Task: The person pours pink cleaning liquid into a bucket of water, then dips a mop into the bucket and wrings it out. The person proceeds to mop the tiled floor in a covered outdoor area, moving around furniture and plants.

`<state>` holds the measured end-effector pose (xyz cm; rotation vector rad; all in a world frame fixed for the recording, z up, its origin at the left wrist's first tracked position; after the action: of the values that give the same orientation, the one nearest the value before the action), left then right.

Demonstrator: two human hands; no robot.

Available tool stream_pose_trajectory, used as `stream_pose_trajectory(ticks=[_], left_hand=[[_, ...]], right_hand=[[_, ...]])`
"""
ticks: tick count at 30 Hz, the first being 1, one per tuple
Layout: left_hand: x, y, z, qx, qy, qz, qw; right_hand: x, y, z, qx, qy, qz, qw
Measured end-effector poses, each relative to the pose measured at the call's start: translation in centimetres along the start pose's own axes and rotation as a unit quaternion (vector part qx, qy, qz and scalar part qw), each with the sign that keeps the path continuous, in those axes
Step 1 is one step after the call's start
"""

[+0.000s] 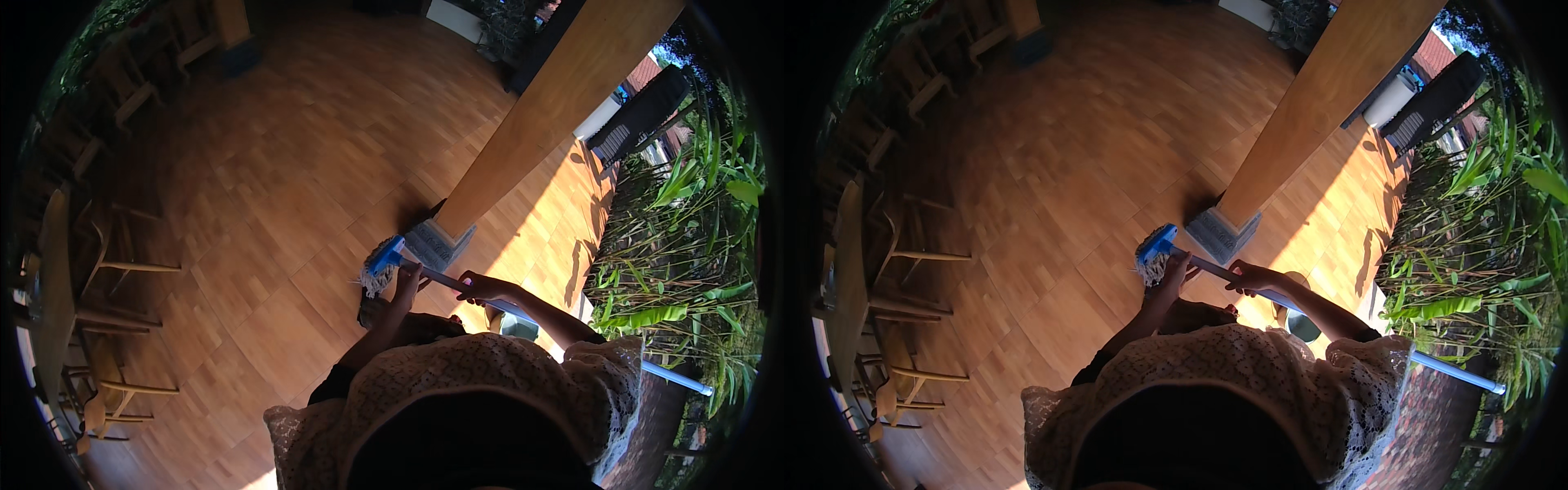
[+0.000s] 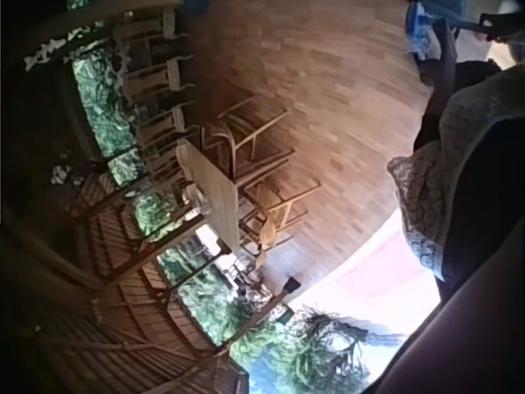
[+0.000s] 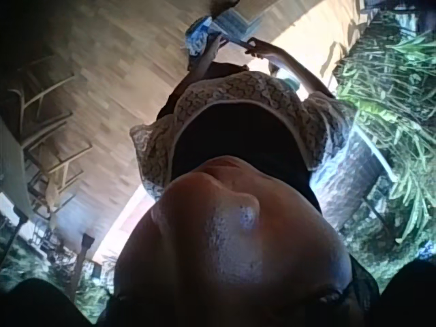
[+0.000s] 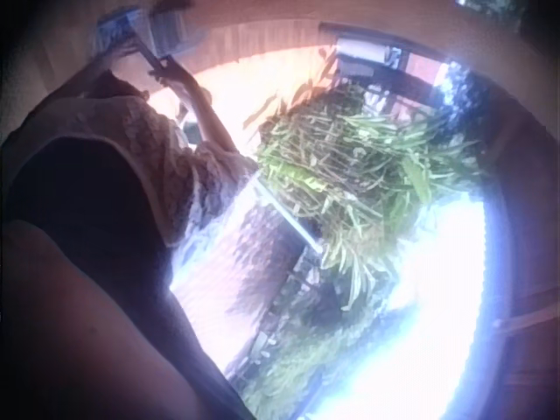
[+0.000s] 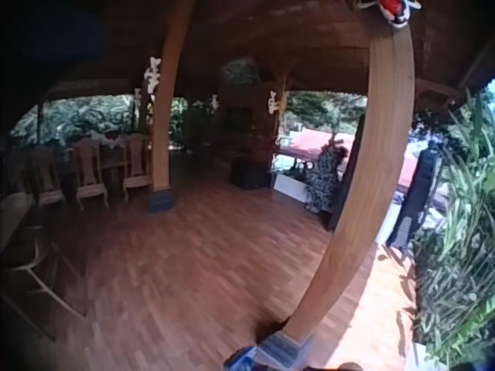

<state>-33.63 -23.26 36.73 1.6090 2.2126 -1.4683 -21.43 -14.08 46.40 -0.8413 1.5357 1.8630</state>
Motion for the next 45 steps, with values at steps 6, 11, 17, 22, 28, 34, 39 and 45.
stream_pose_trajectory(ticks=[6,11,17,22,28,34,39,45], left_hand=[[8.7,-12.3,8.6,0.025,-0.085,-0.039,0.995],[14.2,-22.0,19.7,0.048,-0.197,-0.024,0.979],[22.4,-30.9,27.7,0.044,-0.189,-0.032,0.980],[31.0,-38.4,32.8,0.028,-0.220,-0.025,0.975],[46.1,-36.3,31.4,0.072,-0.219,0.035,0.972],[59.2,-30.4,17.5,-0.048,-0.120,0.156,0.979],[64.8,-37.1,-3.3,0.096,-0.072,0.233,0.965],[69.1,-35.7,-25.5,0.300,0.007,0.199,0.933]], right_hand=[[-7.2,6.8,7.6,-0.240,-0.084,-0.113,0.960],[-11.7,11.9,14.4,-0.250,-0.278,-0.172,0.911],[-14.2,18.5,14.8,-0.238,-0.413,-0.202,0.855],[-13.5,26.9,19.1,-0.336,-0.577,-0.047,0.742],[-10.9,35.1,25.1,-0.450,-0.691,-0.062,0.562],[-11.6,38.3,31.0,-0.500,-0.688,-0.186,0.491],[-11.1,37.7,40.9,-0.276,-0.680,-0.348,0.584],[-14.8,32.0,42.7,0.106,-0.558,-0.458,0.684]])
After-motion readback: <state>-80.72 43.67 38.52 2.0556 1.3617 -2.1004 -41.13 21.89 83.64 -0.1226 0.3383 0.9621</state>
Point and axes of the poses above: each hand's wrist, its own x-axis towards the middle knuckle, its own z-axis out of the back of the hand, y = z × x, the point moved 7 cm from there along x, towards the middle knuckle, and after that the axes turned 6 degrees about x, right-handed, at the moved point
